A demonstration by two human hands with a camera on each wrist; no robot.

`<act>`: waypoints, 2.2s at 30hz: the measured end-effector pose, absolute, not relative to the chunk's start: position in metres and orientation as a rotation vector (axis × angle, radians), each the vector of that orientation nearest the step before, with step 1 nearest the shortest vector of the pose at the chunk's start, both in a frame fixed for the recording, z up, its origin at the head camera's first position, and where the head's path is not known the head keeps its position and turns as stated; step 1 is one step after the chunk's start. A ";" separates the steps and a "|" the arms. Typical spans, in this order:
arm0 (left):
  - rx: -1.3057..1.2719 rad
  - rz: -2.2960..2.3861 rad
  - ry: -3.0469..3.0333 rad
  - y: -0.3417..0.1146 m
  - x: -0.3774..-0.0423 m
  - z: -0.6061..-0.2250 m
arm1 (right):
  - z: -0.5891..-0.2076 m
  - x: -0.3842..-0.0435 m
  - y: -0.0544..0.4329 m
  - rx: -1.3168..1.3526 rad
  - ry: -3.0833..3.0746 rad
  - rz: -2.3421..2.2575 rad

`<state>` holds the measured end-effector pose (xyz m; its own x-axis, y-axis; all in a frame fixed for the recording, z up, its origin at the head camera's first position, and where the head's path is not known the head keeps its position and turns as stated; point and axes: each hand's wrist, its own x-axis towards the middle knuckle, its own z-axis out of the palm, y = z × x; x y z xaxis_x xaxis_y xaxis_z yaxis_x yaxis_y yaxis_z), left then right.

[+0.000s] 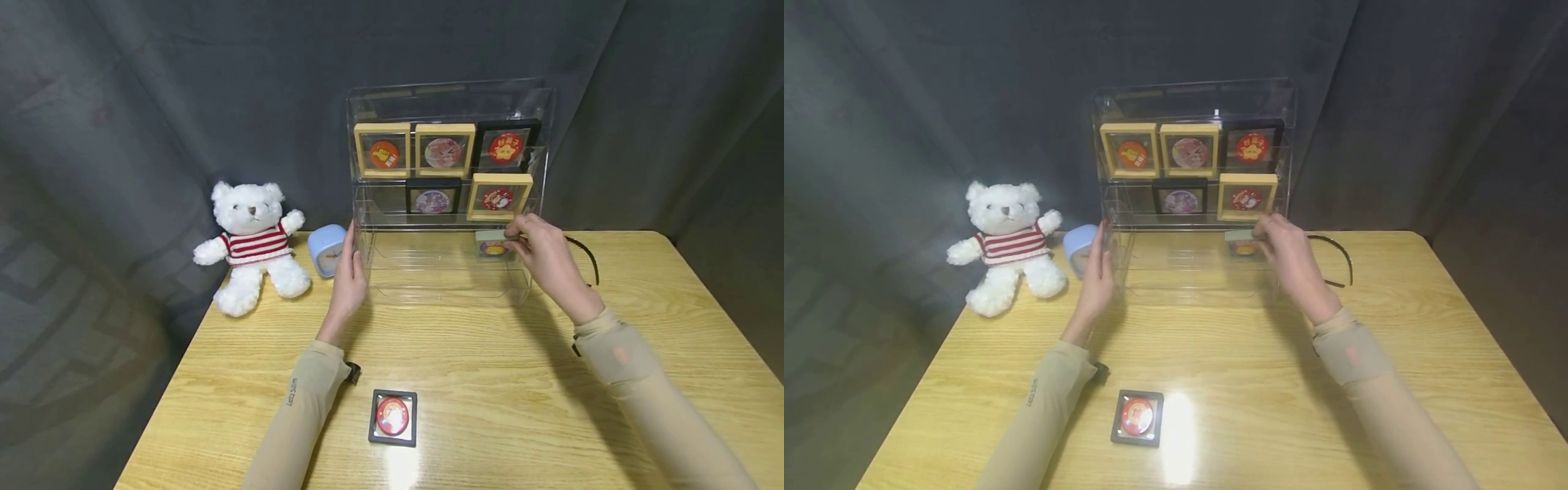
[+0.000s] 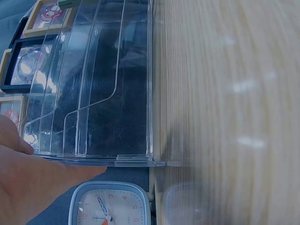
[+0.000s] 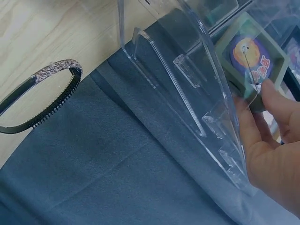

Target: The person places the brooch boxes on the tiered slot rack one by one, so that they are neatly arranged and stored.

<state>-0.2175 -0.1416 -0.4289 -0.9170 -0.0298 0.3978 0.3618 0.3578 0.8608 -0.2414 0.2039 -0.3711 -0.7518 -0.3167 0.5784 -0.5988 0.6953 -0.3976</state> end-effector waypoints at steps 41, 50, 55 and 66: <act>-0.273 -1.570 -2.284 -0.141 -0.217 -0.429 | -0.360 -0.200 0.189 0.727 -2.427 0.797; -0.275 -1.576 -2.279 -0.140 -0.216 -0.428 | -0.377 -0.163 0.164 0.813 -2.404 1.006; -0.272 -1.580 -2.285 -0.141 -0.216 -0.428 | -0.390 -0.141 0.149 0.846 -2.450 1.088; -0.273 -1.602 -2.291 -0.142 -0.215 -0.428 | -0.423 -0.099 0.117 0.998 -2.587 1.199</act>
<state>-0.2153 -0.1424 -0.4276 -0.9268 -0.0322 0.3743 0.3404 0.3491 0.8731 -0.0992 0.1168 -0.4235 -0.7752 -0.5158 0.3647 -0.6117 0.4688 -0.6373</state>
